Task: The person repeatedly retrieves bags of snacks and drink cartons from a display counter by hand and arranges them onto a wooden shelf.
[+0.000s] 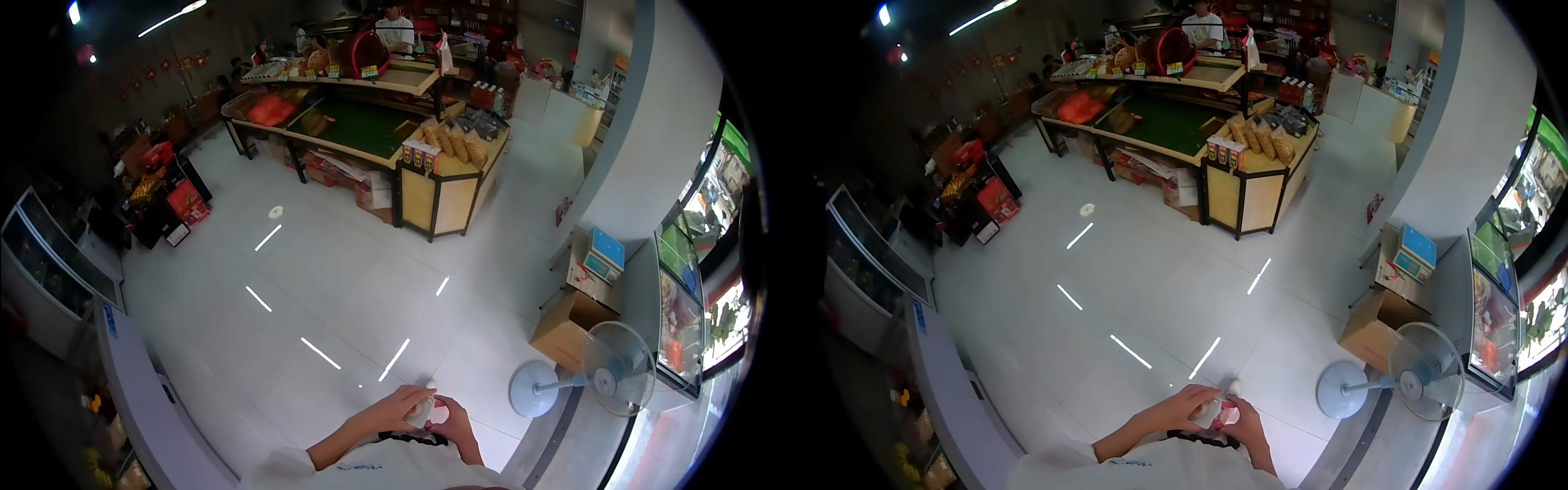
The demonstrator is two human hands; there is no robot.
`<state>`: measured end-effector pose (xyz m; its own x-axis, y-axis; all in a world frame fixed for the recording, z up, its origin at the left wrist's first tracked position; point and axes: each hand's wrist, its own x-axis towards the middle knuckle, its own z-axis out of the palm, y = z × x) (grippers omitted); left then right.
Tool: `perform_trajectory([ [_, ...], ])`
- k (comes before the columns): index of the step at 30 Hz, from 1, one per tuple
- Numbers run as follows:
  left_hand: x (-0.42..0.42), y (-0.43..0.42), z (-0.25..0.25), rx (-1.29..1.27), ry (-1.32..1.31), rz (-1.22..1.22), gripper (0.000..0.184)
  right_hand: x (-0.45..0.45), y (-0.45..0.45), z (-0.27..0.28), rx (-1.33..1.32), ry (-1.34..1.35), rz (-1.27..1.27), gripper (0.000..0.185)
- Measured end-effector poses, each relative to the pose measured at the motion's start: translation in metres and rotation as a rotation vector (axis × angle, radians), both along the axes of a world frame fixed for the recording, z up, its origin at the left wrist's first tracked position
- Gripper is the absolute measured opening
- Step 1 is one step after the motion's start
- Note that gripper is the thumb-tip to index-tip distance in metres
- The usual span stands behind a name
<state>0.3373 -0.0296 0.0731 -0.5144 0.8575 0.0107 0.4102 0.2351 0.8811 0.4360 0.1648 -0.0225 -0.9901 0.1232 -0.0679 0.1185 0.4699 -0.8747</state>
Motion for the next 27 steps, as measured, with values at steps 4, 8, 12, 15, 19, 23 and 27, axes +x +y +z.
perform_trajectory([
  [4, -0.061, 0.022, -0.026, -0.143, 0.051, -0.024, 0.077, -0.055, 0.026, -0.018, -0.036, -0.120, 0.052, 0.076],
  [8, -0.123, 0.062, -0.019, -0.281, 0.144, -0.050, 0.073, -0.137, 0.070, -0.020, -0.047, -0.053, 0.209, 0.077],
  [12, -0.183, 0.125, 0.014, -0.297, 0.346, -0.030, 0.074, -0.213, 0.115, -0.018, -0.052, 0.107, 0.213, 0.080],
  [15, -0.232, 0.170, 0.017, -0.254, 0.492, -0.065, 0.067, -0.260, 0.151, -0.018, -0.157, 0.171, 0.171, 0.081],
  [19, -0.276, 0.223, 0.029, -0.213, 0.528, -0.163, 0.063, -0.290, 0.194, 0.001, -0.116, 0.160, 0.066, 0.082],
  [23, -0.298, 0.265, 0.012, -0.174, 0.479, -0.253, 0.065, -0.297, 0.228, -0.003, -0.067, 0.136, -0.006, 0.080],
  [27, -0.323, 0.297, -0.012, -0.161, 0.466, -0.322, 0.067, -0.307, 0.254, -0.017, -0.061, 0.033, -0.117, 0.076],
])
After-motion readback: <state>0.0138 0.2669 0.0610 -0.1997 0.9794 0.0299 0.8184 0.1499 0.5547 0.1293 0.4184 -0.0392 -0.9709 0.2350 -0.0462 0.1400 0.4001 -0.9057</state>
